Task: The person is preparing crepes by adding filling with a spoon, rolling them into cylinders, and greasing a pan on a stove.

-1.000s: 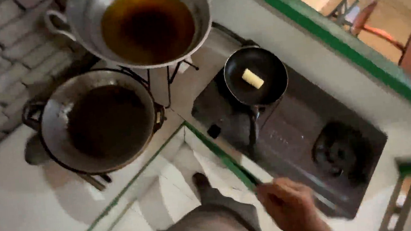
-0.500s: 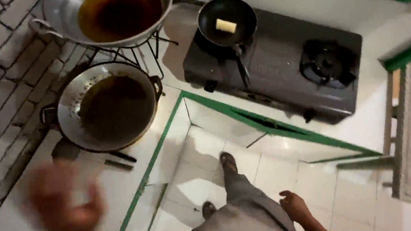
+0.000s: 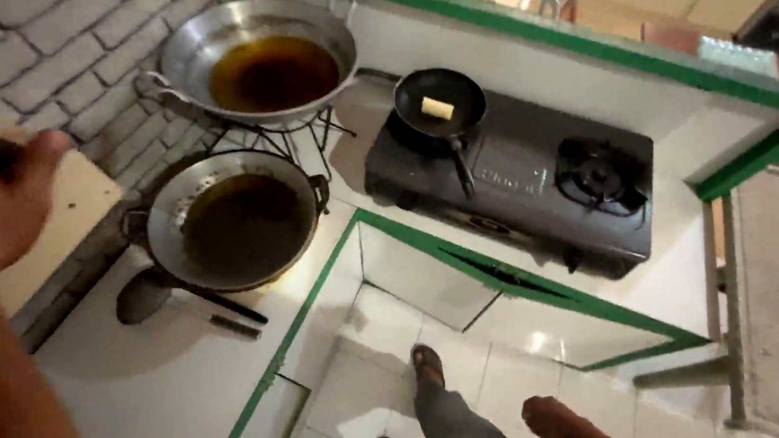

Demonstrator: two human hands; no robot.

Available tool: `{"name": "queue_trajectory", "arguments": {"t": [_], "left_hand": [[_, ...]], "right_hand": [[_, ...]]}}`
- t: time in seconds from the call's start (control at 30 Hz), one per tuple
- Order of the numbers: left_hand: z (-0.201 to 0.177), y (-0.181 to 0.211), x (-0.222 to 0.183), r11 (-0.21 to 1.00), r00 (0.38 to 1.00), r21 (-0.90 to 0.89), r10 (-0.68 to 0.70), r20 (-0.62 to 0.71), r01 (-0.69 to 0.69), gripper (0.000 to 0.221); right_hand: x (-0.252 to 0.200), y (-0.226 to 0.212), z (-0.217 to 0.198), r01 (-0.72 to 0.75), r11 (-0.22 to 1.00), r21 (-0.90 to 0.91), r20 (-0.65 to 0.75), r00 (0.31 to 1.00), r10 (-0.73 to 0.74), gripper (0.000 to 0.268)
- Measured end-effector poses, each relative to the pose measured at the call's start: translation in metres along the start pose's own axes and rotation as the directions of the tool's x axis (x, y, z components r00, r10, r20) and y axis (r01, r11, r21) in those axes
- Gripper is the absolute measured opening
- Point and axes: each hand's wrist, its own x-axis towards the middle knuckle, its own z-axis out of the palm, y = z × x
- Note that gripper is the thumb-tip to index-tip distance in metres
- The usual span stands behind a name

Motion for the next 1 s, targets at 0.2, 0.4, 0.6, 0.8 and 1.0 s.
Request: {"name": "queue_trajectory", "arguments": {"t": [0.2, 0.4, 0.6, 0.8, 1.0], "left_hand": [[-0.046, 0.030, 0.024, 0.972, 0.928, 0.112, -0.230, 0.293, 0.205, 0.088], [-0.079, 0.048, 0.034, 0.945, 0.852, 0.195, -0.322, 0.413, 0.262, 0.089], [-0.114, 0.074, 0.055, 0.837, 0.560, 0.178, -0.489, 0.668, 0.518, 0.093], [-0.100, 0.065, 0.049, 0.859, 0.623, 0.141, -0.461, 0.632, 0.492, 0.092], [-0.087, 0.054, 0.040, 0.911, 0.739, 0.155, -0.403, 0.540, 0.383, 0.091]], "right_hand": [[-0.042, -0.121, -0.086, -0.049, 0.995, -0.091, 0.095, 0.994, 0.058, 0.036], [-0.072, -0.184, -0.149, 0.053, 0.996, 0.074, 0.018, 0.998, -0.055, 0.059], [-0.043, -0.161, -0.134, 0.124, 0.992, -0.003, 0.147, 0.982, -0.122, 0.047], [-0.033, -0.122, -0.097, 0.218, 0.970, -0.111, 0.205, 0.960, -0.192, 0.038], [-0.031, -0.107, -0.082, 0.157, 0.963, -0.219, 0.335, 0.939, -0.077, 0.054]]}}
